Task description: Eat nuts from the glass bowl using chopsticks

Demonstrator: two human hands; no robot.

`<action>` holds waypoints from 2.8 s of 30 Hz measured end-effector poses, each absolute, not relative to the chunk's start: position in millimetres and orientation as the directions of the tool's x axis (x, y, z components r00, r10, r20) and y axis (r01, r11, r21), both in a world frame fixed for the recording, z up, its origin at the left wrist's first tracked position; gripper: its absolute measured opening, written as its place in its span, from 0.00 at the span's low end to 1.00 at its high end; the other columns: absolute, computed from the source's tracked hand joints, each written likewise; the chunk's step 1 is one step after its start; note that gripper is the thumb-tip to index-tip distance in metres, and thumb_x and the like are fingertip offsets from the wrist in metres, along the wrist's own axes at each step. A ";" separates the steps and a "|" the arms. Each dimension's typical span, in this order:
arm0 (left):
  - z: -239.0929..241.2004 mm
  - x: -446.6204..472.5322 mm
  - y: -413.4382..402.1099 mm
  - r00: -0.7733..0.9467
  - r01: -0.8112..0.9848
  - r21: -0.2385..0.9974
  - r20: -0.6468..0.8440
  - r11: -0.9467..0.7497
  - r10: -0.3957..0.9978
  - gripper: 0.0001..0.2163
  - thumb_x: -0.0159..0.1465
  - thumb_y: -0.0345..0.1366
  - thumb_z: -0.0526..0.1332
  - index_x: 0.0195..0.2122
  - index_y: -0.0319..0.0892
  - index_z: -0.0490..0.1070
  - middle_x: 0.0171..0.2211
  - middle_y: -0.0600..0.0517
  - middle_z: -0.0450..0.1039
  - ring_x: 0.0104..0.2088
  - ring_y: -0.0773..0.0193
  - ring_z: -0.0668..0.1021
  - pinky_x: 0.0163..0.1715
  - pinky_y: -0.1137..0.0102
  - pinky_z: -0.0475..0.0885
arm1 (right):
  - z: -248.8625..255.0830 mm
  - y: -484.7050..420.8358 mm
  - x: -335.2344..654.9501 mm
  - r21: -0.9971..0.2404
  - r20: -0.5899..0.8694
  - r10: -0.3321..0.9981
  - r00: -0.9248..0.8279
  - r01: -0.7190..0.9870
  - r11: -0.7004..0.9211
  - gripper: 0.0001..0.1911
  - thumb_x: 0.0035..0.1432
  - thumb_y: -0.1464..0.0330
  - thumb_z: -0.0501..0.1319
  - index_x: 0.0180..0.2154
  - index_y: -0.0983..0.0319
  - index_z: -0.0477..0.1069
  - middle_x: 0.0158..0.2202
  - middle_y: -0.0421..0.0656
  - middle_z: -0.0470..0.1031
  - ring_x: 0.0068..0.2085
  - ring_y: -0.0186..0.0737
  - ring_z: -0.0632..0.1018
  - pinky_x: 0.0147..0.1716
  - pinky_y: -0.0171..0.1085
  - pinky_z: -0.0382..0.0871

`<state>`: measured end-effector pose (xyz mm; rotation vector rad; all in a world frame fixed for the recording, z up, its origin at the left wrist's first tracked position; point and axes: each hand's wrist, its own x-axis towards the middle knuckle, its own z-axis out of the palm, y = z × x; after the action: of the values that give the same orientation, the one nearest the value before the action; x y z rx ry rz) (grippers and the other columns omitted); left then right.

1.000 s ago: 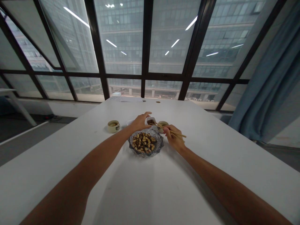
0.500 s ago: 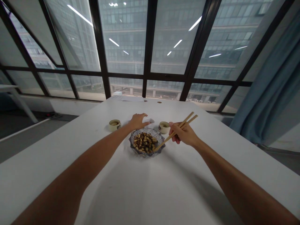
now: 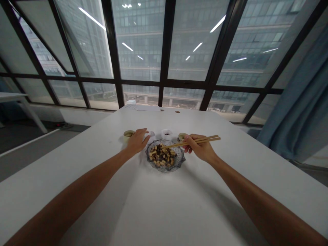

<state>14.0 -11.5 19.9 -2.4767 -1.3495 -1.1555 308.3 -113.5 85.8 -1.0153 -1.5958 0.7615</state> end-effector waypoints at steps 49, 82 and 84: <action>-20.2 22.3 9.8 0.185 0.565 0.621 0.546 -0.543 0.817 0.31 0.62 0.42 0.64 0.65 0.42 0.57 0.54 0.41 0.72 0.52 0.55 0.77 0.55 0.57 0.72 | 63.1 -103.7 303.0 -0.926 0.377 0.919 0.115 0.065 0.372 0.29 0.50 0.40 0.66 0.28 0.62 0.75 0.21 0.44 0.77 0.18 0.38 0.75 0.15 0.36 0.70; 36.6 22.6 35.8 0.361 0.590 0.586 0.424 -0.556 0.830 0.33 0.52 0.24 0.57 0.63 0.41 0.61 0.63 0.40 0.67 0.66 0.48 0.68 0.64 0.50 0.65 | 95.5 -77.4 384.1 -0.873 0.441 0.805 0.397 -0.019 0.488 0.31 0.43 0.42 0.72 0.26 0.65 0.75 0.18 0.44 0.75 0.15 0.32 0.73 0.12 0.30 0.66; 55.6 46.2 33.4 0.381 0.593 0.520 0.491 -0.615 0.783 0.31 0.56 0.28 0.58 0.64 0.40 0.60 0.66 0.40 0.64 0.67 0.49 0.67 0.66 0.51 0.62 | 95.9 -75.9 394.0 -0.875 0.450 0.805 0.386 0.012 0.483 0.31 0.44 0.42 0.71 0.25 0.65 0.74 0.17 0.44 0.75 0.15 0.33 0.73 0.11 0.30 0.65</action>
<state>46.2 33.4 55.6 -2.8169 -1.4386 -1.2549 394.0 -75.9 95.9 -0.9435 -1.0622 0.6138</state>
